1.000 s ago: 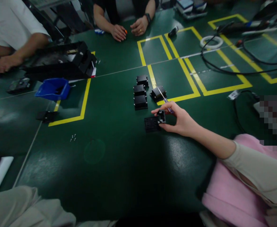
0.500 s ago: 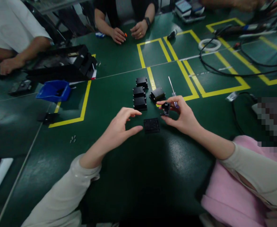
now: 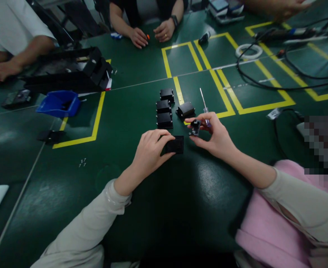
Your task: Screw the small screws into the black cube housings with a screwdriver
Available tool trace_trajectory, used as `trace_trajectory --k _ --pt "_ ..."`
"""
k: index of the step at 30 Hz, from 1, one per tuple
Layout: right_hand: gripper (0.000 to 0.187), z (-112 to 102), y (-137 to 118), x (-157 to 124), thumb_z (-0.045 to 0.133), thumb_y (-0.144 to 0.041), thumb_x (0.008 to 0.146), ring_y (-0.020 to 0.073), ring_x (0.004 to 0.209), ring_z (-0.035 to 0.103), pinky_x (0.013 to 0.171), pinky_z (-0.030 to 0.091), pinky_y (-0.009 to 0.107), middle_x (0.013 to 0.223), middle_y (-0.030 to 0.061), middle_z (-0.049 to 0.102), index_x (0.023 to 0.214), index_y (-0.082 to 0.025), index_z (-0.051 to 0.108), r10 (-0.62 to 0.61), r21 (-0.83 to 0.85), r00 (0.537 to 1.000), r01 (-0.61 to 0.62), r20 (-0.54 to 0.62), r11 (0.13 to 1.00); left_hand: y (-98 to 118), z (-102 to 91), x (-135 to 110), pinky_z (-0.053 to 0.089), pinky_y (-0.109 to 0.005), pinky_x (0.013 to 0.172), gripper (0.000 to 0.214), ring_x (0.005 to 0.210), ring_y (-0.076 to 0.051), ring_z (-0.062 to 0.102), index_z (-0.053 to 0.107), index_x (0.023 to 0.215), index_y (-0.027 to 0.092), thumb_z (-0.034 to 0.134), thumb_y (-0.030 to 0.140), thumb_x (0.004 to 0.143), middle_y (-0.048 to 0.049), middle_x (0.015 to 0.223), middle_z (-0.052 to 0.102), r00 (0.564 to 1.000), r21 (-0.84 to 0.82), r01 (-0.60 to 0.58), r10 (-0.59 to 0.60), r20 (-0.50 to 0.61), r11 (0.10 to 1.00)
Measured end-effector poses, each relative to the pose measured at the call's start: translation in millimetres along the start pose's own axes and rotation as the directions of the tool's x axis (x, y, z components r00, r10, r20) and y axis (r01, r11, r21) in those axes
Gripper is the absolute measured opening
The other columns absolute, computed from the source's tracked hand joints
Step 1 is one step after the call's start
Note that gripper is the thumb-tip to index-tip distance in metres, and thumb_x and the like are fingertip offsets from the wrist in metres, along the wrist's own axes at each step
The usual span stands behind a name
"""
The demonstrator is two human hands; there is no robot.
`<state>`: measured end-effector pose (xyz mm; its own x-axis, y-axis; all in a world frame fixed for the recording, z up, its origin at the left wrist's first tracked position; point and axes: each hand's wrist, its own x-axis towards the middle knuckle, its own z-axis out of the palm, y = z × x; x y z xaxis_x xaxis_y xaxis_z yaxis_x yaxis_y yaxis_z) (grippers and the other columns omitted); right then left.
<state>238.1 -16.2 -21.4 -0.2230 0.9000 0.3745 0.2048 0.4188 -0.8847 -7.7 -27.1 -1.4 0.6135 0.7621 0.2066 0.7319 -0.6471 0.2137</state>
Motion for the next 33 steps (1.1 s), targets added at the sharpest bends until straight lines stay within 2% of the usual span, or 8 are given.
trace_trajectory --k 5,12,15,18,22,24,27,33 --pt "0.042 -0.1 1.9 -0.9 0.072 -0.017 0.081 0.0233 0.111 0.073 0.088 0.063 0.039 0.126 0.0124 0.071 0.116 -0.023 0.050 -0.065 -0.094 0.998 0.067 0.022 0.993 -10.3 -4.8 -7.6 0.046 -0.044 0.094 0.035 0.114 -0.029 0.058 0.060 0.124 0.018 0.070 0.028 0.092 -0.0118 0.124 0.063 0.998 0.009 -0.054 0.055 -0.043 0.998" --pt "0.044 -0.6 0.7 -0.8 0.072 -0.017 0.081 0.0256 0.110 0.072 0.089 0.063 0.041 0.119 0.0118 0.072 0.121 -0.020 0.055 -0.102 -0.227 0.984 0.135 0.149 0.965 -38.7 -9.9 -21.2 0.050 -0.045 0.098 0.038 0.118 -0.027 0.058 0.060 0.130 0.024 0.068 0.032 0.094 -0.0104 0.130 0.058 0.985 -0.198 0.027 0.007 0.170 0.980" --pt "0.042 -0.4 0.3 -1.1 0.072 -0.018 0.082 0.0246 0.108 0.072 0.088 0.063 0.040 0.121 0.0136 0.072 0.120 -0.018 0.055 -0.110 -0.246 0.979 0.150 0.170 0.958 -43.8 -13.8 -26.5 0.049 -0.047 0.106 0.051 0.128 -0.027 0.054 0.051 0.142 0.028 0.068 0.037 0.095 -0.0100 0.139 0.053 0.976 -0.247 0.097 -0.043 0.215 0.964" --pt "0.040 -0.2 -0.8 -1.5 0.071 -0.017 0.082 0.0232 0.107 0.072 0.089 0.063 0.038 0.121 0.0142 0.072 0.120 -0.016 0.056 -0.107 -0.259 0.977 0.154 0.185 0.953 -37.0 -18.3 -27.9 0.051 -0.047 0.104 0.066 0.129 -0.029 0.055 0.043 0.149 0.028 0.070 0.047 0.092 -0.0111 0.140 0.051 0.979 -0.183 0.146 -0.115 0.170 0.972" --pt "0.040 0.1 -0.7 -2.2 0.071 -0.018 0.083 0.0228 0.107 0.072 0.090 0.062 0.036 0.121 0.0131 0.073 0.120 -0.017 0.057 -0.098 -0.270 0.976 0.150 0.197 0.951 -13.0 -20.7 -24.4 0.058 -0.046 0.085 0.069 0.109 -0.031 0.062 0.050 0.145 0.024 0.070 0.058 0.088 -0.0127 0.129 0.058 0.973 0.063 0.188 -0.195 0.127 0.980" --pt "0.040 0.1 -0.1 -2.7 0.072 -0.018 0.083 0.0231 0.108 0.072 0.089 0.063 0.036 0.121 0.0130 0.073 0.120 -0.017 0.058 -0.099 -0.276 0.975 0.153 0.201 0.949 -0.2 -19.3 -21.6 0.059 -0.046 0.080 0.065 0.105 -0.031 0.062 0.052 0.145 0.025 0.067 0.057 0.091 -0.0128 0.129 0.059 0.969 0.143 0.185 -0.205 0.140 0.972" --pt "0.040 0.0 0.3 -3.2 0.072 -0.018 0.083 0.0234 0.109 0.073 0.090 0.063 0.037 0.122 0.0136 0.073 0.120 -0.016 0.058 -0.103 -0.291 0.973 0.161 0.204 0.943 12.6 -15.8 -19.5 0.059 -0.046 0.084 0.057 0.114 -0.033 0.060 0.053 0.144 0.024 0.063 0.052 0.095 -0.0141 0.135 0.057 0.970 0.197 0.158 -0.190 0.155 0.968" --pt "0.041 -0.2 0.0 -3.5 0.072 -0.019 0.083 0.0237 0.107 0.073 0.088 0.063 0.038 0.122 0.0135 0.073 0.121 -0.017 0.057 -0.100 -0.295 0.974 0.158 0.203 0.942 9.2 -20.2 -45.3 0.059 -0.044 0.088 0.044 0.117 -0.029 0.060 0.054 0.141 0.026 0.058 0.040 0.100 -0.0101 0.135 0.059 0.949 0.182 0.173 -0.213 0.233 0.968"
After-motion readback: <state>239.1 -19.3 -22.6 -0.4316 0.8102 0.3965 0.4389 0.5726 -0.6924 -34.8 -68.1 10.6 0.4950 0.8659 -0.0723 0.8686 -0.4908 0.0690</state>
